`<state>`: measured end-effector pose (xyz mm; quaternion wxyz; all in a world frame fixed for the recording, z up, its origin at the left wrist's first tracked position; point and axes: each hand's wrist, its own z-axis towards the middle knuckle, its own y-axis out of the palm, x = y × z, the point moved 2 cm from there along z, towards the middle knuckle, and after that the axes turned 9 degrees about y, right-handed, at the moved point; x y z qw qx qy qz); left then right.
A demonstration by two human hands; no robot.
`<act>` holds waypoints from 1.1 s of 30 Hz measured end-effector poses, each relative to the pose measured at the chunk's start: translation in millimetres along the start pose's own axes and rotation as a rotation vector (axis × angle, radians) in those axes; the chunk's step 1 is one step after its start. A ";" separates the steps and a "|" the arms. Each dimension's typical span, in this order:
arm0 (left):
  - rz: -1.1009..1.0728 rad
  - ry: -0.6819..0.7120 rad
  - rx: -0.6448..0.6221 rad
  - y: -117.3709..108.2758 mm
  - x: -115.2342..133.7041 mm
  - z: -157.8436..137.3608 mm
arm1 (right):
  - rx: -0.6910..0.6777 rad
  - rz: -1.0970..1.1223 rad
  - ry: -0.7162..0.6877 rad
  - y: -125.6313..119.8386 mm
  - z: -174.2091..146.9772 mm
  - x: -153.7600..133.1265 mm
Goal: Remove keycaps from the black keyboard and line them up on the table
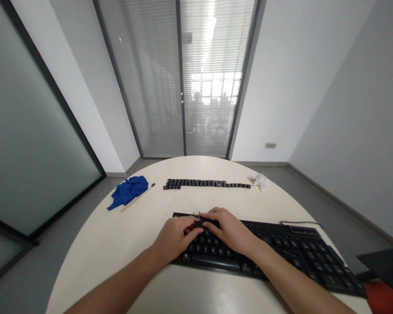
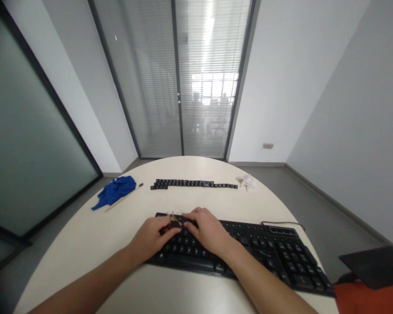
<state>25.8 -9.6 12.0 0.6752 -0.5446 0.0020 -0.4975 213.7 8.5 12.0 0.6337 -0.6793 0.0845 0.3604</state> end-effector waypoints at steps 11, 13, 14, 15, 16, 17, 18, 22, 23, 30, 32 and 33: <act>-0.113 -0.133 0.076 1.3 -8.1 0.3 | -0.008 -0.016 -0.024 -1.1 1.4 1.5; -0.137 -0.139 0.071 0.7 -7.7 0.6 | -0.008 -0.015 -0.021 -1.3 1.0 1.1; -0.149 -0.142 0.069 0.5 -7.5 0.6 | -0.008 -0.014 -0.019 -1.4 0.8 0.9; -0.160 -0.146 0.067 0.4 -7.3 0.6 | -0.010 -0.013 -0.018 -1.4 0.6 0.8; -0.172 -0.151 0.065 0.5 -7.3 0.6 | -0.011 -0.012 -0.018 -1.5 0.5 0.7; -0.182 -0.156 0.065 0.7 -7.4 0.6 | -0.014 -0.010 -0.019 -1.7 0.4 0.5; -0.188 -0.162 0.067 0.8 -7.6 0.6 | -0.016 -0.010 -0.020 -1.9 0.4 0.4; -0.179 -0.169 0.070 1.2 -8.2 0.4 | -0.016 -0.011 -0.019 -2.6 1.0 0.2; -0.172 -0.166 0.069 1.1 -8.1 0.4 | -0.014 -0.011 -0.018 -2.7 1.1 0.2; -0.159 -0.153 0.086 1.2 -7.5 -0.5 | 0.004 0.002 -0.027 -2.6 -0.1 0.2; -0.158 -0.148 0.087 1.3 -7.5 -0.8 | 0.004 0.003 -0.023 -2.8 -0.2 0.3; -0.156 -0.145 0.087 1.3 -7.5 -1.0 | 0.001 0.003 -0.023 -2.9 -0.1 0.3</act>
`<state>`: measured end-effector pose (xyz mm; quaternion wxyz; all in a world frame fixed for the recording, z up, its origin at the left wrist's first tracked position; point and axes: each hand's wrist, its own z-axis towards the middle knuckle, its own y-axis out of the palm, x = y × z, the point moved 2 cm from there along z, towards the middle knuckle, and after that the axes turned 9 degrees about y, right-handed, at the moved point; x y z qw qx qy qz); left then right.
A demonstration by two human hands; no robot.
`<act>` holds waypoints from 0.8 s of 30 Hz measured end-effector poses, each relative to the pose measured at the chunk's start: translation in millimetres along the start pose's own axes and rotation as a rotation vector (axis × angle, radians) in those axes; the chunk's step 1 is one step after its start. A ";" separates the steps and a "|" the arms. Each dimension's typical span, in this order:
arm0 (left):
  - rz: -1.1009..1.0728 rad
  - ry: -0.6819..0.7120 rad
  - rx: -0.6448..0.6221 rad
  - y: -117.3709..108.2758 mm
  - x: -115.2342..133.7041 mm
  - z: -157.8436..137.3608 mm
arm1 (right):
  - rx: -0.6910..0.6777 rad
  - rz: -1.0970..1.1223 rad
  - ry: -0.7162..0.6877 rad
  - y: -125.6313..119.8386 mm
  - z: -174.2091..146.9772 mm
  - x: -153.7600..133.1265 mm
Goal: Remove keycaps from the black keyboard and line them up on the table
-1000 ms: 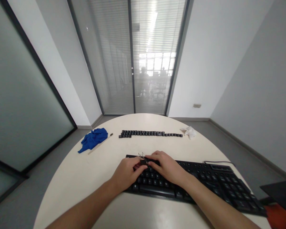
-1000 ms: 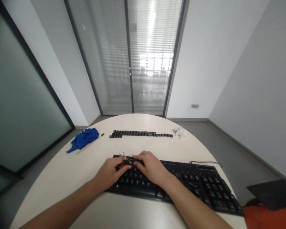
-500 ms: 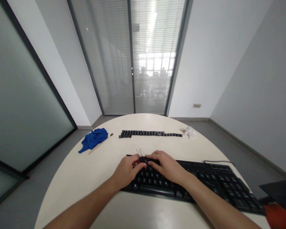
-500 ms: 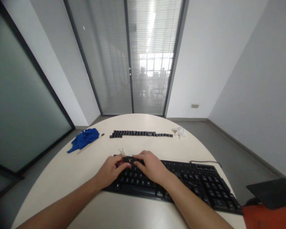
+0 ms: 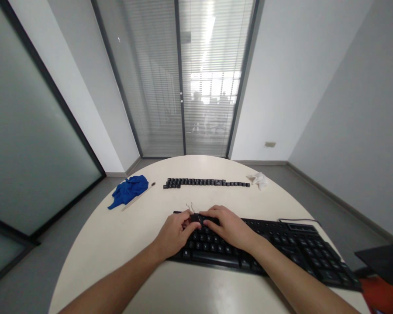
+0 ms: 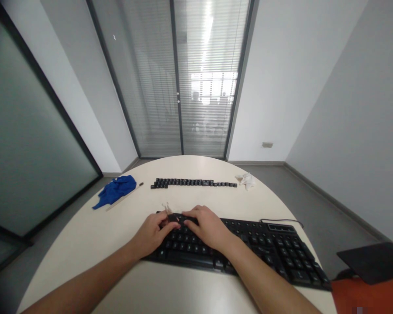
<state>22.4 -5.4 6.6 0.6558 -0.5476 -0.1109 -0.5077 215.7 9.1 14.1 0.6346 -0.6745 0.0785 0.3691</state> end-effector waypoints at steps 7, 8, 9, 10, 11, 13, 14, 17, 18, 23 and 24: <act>-0.285 -0.105 0.029 2.2 -6.5 1.4 | -0.009 -0.001 -0.011 -0.6 -0.1 -1.3; -0.350 -0.127 0.037 3.1 -8.3 1.7 | -0.012 -0.001 -0.012 -0.4 -0.2 -1.4; -0.397 -0.141 0.045 4.0 -9.9 1.9 | -0.012 -0.002 -0.012 -0.3 -0.3 -1.3; -0.425 -0.148 0.053 4.7 -11.2 1.9 | -0.012 -0.002 -0.012 -0.1 -0.3 -1.2; -0.442 -0.154 0.062 5.2 -12.3 1.9 | -0.011 -0.002 -0.011 0.1 -0.2 -1.1; -0.464 -0.170 0.084 5.3 -13.4 1.5 | -0.003 0.004 -0.011 0.3 0.1 -1.1; -0.469 -0.180 0.098 4.8 -13.6 1.2 | 0.005 0.011 -0.015 0.2 0.3 -1.5; -0.468 -0.211 0.149 2.3 -13.6 0.7 | 0.040 0.054 -0.043 -1.0 0.4 -5.1; -0.467 -0.217 0.163 1.4 -13.7 0.6 | 0.051 0.075 -0.060 -1.5 0.2 -7.1; -0.470 -0.231 0.210 -0.7 -16.4 1.0 | 0.065 0.159 -0.138 -2.5 -1.2 -16.1; -0.467 -0.232 0.211 -0.6 -16.6 1.3 | 0.067 0.160 -0.133 -2.1 -1.2 -16.5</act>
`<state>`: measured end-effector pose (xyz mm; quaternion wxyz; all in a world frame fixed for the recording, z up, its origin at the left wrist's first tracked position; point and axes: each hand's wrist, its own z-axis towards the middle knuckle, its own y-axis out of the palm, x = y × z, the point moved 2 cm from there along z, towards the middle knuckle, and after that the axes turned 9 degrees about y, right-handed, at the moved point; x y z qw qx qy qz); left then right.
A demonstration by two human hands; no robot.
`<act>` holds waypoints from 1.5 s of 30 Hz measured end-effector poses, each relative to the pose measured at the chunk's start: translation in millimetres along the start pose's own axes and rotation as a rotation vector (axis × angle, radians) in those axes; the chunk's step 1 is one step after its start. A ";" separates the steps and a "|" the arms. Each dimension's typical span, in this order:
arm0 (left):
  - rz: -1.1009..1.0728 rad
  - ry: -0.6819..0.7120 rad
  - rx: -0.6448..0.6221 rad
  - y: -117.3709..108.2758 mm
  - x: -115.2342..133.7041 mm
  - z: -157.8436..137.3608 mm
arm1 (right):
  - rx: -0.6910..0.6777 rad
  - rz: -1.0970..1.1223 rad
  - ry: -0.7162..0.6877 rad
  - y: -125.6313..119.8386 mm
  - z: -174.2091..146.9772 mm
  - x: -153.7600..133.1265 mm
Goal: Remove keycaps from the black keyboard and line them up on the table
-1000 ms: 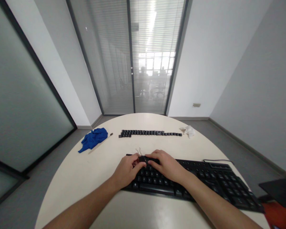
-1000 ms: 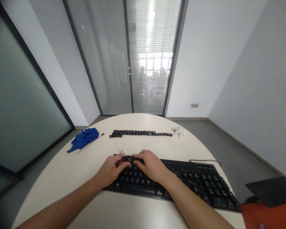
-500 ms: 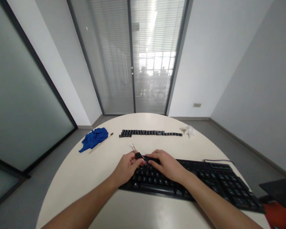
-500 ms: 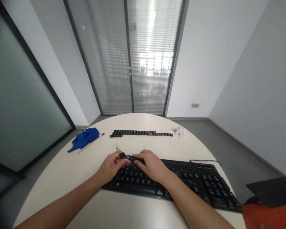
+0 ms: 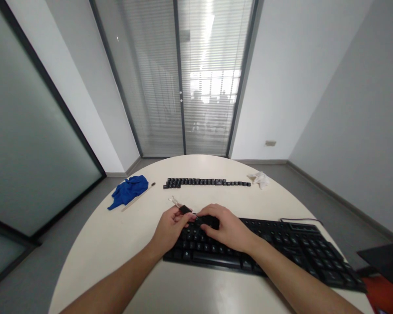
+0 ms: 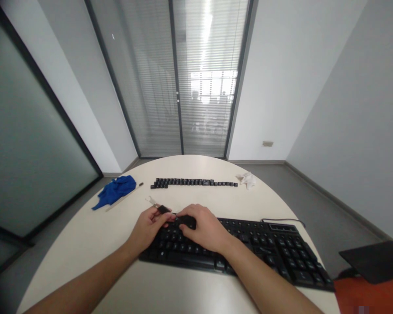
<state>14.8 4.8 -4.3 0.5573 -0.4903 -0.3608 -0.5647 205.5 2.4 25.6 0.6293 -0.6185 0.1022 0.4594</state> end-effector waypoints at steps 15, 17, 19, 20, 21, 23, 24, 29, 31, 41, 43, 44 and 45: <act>0.184 0.193 -0.125 -0.1 17.6 -5.3 | 0.086 -0.101 0.088 6.0 -0.9 0.9; 0.226 0.192 -0.131 0.2 16.3 -6.2 | 0.081 -0.087 0.111 6.9 -0.7 0.8; 0.271 0.193 -0.134 0.8 15.0 -6.8 | 0.077 -0.063 0.135 7.2 -0.5 1.0; 0.286 0.199 -0.134 1.1 14.7 -7.0 | 0.077 -0.053 0.142 7.0 -0.5 1.0; 0.291 0.209 -0.134 1.3 14.8 -6.9 | 0.077 -0.046 0.143 6.8 -0.5 1.0; 0.283 0.229 -0.127 1.3 15.6 -6.5 | 0.075 -0.031 0.132 6.2 -0.9 0.9; 0.279 0.235 -0.123 1.1 16.0 -6.2 | 0.072 -0.015 0.122 5.9 -1.2 0.6; 0.299 0.236 -0.125 0.5 16.0 -5.2 | 0.062 0.123 0.089 3.4 -2.0 -0.6; 0.306 0.245 -0.134 0.9 15.7 -5.2 | 0.071 0.163 0.091 2.0 -1.2 0.0; 0.405 0.287 -0.098 -1.7 11.4 -6.4 | 0.122 0.090 0.203 6.7 6.1 15.9; 0.409 0.292 -0.056 -4.4 10.6 -5.2 | 0.095 0.028 0.212 8.0 7.6 16.3; 0.409 0.293 -0.031 -6.1 10.8 -4.3 | 0.081 -0.005 0.218 8.2 8.6 16.1; 0.411 0.295 -0.010 -7.9 11.4 -3.2 | 0.064 -0.038 0.221 8.3 9.8 15.6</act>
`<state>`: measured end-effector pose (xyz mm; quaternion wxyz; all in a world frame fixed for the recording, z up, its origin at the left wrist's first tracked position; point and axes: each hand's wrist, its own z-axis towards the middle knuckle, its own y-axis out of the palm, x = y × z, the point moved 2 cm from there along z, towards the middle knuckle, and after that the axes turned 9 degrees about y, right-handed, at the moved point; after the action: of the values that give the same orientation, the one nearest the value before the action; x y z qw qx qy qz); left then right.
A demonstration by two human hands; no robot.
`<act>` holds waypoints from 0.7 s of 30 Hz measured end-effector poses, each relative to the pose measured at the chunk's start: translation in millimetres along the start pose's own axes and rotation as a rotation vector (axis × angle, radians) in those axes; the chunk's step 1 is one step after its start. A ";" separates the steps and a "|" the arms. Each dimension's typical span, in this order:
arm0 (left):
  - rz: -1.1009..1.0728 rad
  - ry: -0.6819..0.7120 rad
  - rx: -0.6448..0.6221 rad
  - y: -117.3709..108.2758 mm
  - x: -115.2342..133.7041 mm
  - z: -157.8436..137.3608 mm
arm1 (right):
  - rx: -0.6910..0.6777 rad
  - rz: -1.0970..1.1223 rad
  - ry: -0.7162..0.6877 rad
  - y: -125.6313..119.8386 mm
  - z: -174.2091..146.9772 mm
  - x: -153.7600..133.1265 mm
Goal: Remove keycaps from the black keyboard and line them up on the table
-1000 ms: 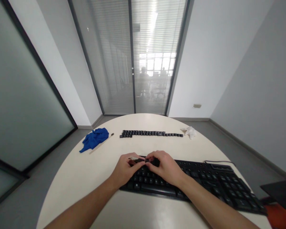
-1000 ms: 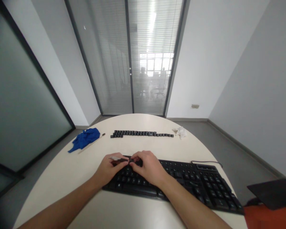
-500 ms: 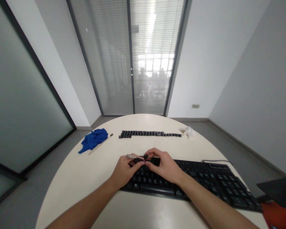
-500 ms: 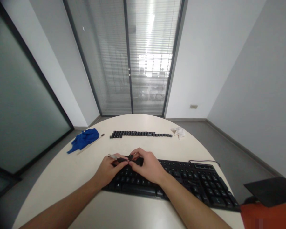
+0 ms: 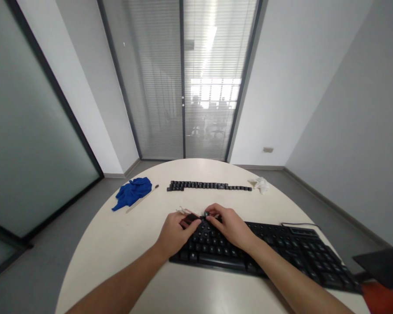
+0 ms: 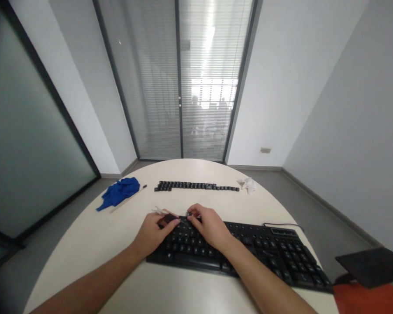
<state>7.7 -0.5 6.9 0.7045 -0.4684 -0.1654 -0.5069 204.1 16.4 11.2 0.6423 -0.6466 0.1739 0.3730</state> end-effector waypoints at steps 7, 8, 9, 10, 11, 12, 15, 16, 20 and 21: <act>0.129 0.132 0.010 -10.8 1.2 3.0 | -0.024 -0.212 -0.012 0.5 21.1 -6.9; 0.143 0.164 -0.007 -11.1 1.6 2.3 | -0.029 -0.242 -0.008 2.0 26.6 -7.9; 0.153 0.193 -0.020 -11.2 1.9 1.5 | -0.031 -0.273 0.000 3.9 32.6 -8.9; 0.160 0.218 -0.025 -11.3 2.2 0.8 | -0.030 -0.313 0.019 6.1 38.8 -9.9; 0.164 0.240 -0.028 -11.4 2.5 0.1 | -0.024 -0.363 0.040 8.5 45.1 -11.2; 0.163 0.258 -0.030 -11.6 2.9 -0.4 | -0.014 -0.420 0.060 10.9 51.3 -12.6; 0.137 0.300 -0.047 -12.2 3.9 -0.8 | 0.032 -0.571 0.120 17.1 67.9 -17.3; 0.128 0.308 -0.050 -12.5 4.2 -0.7 | 0.046 -0.596 0.129 18.8 72.8 -18.9; 0.127 0.309 -0.045 -14.1 4.4 -0.3 | 0.065 -0.636 0.122 25.0 91.3 -23.7; 0.130 0.305 -0.045 -14.4 4.4 -0.2 | 0.064 -0.647 0.117 26.4 95.8 -24.7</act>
<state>-2.9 -3.8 17.0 0.7420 -0.4114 -0.0145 -0.5291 144.3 99.1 19.9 0.7364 -0.6681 0.0079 0.1063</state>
